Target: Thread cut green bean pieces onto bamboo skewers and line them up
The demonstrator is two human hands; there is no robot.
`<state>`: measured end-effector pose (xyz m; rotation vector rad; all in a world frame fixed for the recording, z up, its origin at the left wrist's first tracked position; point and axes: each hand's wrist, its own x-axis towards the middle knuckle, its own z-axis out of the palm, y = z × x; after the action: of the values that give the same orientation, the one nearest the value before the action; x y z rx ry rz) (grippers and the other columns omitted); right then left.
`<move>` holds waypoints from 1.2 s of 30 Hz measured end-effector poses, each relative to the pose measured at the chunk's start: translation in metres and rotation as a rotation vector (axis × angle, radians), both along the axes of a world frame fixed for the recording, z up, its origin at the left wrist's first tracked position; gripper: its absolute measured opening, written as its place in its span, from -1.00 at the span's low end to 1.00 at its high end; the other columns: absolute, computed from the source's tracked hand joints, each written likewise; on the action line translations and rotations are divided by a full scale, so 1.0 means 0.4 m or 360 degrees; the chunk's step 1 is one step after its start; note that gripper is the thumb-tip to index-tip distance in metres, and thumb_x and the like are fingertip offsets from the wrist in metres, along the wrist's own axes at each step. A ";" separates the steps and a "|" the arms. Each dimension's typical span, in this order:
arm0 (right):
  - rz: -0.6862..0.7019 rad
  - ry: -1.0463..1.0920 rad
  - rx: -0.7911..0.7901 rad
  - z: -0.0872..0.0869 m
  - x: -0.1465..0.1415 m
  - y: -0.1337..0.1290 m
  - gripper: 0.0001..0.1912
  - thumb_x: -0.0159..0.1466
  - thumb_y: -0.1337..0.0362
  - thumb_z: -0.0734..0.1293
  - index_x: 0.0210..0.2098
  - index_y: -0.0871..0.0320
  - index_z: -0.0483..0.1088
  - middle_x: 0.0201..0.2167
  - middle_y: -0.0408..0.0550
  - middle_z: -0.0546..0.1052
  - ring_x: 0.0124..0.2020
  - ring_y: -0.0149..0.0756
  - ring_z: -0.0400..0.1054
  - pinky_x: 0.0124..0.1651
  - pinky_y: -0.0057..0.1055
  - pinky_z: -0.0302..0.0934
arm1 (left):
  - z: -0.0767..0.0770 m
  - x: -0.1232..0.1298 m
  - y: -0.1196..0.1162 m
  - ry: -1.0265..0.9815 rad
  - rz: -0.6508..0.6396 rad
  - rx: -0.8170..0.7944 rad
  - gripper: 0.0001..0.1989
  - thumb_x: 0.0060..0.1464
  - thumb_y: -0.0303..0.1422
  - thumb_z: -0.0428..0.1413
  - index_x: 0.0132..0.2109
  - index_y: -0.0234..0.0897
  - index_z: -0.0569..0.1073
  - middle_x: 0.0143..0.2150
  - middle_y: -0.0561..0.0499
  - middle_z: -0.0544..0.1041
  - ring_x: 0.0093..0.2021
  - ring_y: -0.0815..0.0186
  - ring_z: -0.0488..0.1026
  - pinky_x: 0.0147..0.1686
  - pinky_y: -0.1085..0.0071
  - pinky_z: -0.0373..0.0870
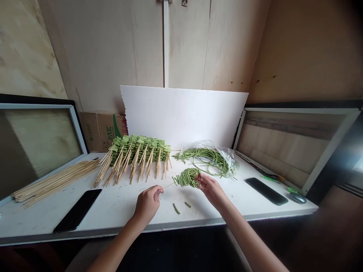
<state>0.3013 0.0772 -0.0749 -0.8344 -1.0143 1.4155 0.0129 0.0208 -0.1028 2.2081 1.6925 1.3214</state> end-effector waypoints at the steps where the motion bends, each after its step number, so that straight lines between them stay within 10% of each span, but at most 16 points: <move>1: 0.0036 0.0064 -0.0014 0.001 -0.003 -0.003 -0.68 0.15 -0.02 0.55 -0.24 0.05 0.62 -0.09 0.01 0.67 0.06 -0.08 0.50 -0.03 -0.31 0.40 | -0.001 0.002 -0.001 -0.0001 -0.0009 -0.0006 -0.72 0.28 -0.45 -0.03 -0.26 -0.18 0.57 -0.30 0.02 0.68 -0.34 0.24 0.60 -0.30 0.40 0.39; 36: -0.0009 0.0102 0.0043 -0.006 -0.019 -0.006 -0.70 0.14 0.01 0.57 -0.27 0.08 0.63 -0.15 0.02 0.70 0.08 -0.03 0.53 0.21 -0.23 0.39 | -0.007 0.001 -0.001 0.0036 -0.0045 0.0005 -0.71 0.21 -0.55 0.00 -0.25 -0.18 0.59 -0.26 0.03 0.70 -0.27 0.23 0.63 -0.25 0.40 0.43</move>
<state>0.2938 0.0749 -0.0772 -0.7666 -0.9797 1.4121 0.0132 0.0205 -0.1056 2.2486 1.6616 1.2980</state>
